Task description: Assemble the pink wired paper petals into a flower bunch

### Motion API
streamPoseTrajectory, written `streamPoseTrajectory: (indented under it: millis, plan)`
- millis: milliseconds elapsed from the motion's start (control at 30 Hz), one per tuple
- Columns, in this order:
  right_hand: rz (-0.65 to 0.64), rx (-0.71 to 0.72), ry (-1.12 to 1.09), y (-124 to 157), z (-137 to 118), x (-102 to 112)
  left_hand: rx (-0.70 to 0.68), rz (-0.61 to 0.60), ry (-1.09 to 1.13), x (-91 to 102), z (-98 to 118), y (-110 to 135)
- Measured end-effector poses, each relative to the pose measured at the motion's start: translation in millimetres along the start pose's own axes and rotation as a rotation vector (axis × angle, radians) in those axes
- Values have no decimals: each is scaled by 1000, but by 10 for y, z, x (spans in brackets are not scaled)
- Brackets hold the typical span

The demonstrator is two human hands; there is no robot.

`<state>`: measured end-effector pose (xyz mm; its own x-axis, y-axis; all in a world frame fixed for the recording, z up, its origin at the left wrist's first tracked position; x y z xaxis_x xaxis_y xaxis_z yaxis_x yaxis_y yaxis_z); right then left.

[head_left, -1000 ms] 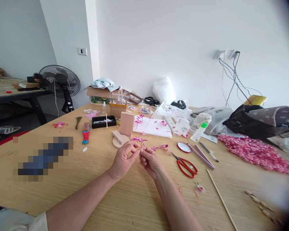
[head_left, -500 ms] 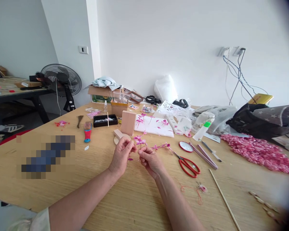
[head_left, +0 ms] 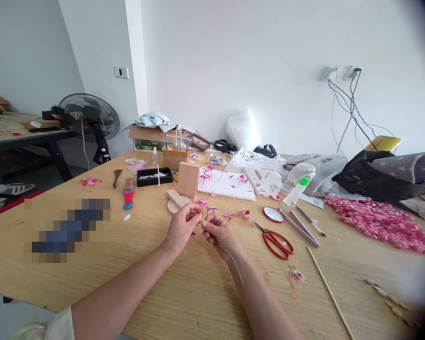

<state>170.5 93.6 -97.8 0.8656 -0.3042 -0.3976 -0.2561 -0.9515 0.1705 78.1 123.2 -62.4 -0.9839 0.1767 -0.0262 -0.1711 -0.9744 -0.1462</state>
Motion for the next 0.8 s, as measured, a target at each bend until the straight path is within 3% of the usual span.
streamPoseTrajectory:
  millis: [167,333,567,800]
  plan:
    - [-36,2,1,35,-32,-50,14,-32,-5,-26,-46,-15]
    - [-81,13,4,48,-43,-80,20,12,2,21,-55,-38]
    - [-50,12,40,26,0,-32,-5,11,-8,13,1,-31]
    - [-47,15,25,27,-8,-27,82,-56,21,-38,-3,25]
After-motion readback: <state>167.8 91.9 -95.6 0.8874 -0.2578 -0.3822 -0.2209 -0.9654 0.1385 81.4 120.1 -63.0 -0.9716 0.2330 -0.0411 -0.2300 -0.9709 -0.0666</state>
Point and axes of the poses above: each hand's wrist, its own y-axis away from the middle knuckle, its own x-axis out of the back of the hand, z = x × y, the point moved 9 cm from there along -y, towards the middle knuckle, and after that the axes turned 11 degrees about z, right-handed, at the moved point
